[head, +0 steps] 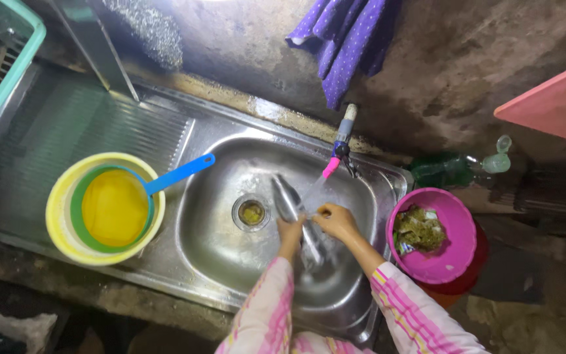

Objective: The person holds a strainer in a pot of yellow soup on the stove, then carries the strainer to the sink and shakes the liquid into a bowl. They rinse the strainer and bowl, place a plate on the table, and then scrub and rinse a stainless steel thermos flask and its cap at the sink.

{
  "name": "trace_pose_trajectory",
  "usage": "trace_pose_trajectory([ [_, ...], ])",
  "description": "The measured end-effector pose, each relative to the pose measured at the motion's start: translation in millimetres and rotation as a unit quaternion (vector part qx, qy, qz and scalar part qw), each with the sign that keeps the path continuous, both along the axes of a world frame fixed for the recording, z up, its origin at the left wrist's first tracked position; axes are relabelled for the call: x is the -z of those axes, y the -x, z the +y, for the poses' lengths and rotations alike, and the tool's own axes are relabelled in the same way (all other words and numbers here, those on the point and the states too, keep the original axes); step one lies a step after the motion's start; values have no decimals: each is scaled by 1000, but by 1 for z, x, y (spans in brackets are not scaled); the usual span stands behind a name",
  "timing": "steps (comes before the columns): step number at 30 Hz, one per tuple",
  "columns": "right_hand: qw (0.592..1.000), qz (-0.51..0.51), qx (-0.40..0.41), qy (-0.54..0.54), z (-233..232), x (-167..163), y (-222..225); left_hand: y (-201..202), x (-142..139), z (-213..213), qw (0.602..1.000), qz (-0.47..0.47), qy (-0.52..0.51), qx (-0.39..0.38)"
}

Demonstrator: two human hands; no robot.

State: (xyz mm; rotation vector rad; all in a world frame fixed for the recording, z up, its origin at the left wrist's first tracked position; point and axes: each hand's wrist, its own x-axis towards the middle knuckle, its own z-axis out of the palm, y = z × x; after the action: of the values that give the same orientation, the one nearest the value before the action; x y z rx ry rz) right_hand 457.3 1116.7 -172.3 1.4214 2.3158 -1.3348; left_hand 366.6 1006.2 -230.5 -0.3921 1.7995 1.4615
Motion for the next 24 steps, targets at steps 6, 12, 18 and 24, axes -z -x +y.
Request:
trace_pose_trajectory([
  [6, 997, -82, -9, -12, 0, -43, 11, 74, -40, 32, 922, -157, -205, -287],
  [12, 979, 155, 36, 128, 15, -43, 58, 92, -56, 45, 924, -171, -207, -273],
  [18, 978, 100, 121, 138, 0, -56, -1, 38, -51, 55, 915, -260, -278, -131],
  [24, 984, 66, 149, 71, -54, -119, -121, 29, -53, 56, 951, -226, -202, -68],
])
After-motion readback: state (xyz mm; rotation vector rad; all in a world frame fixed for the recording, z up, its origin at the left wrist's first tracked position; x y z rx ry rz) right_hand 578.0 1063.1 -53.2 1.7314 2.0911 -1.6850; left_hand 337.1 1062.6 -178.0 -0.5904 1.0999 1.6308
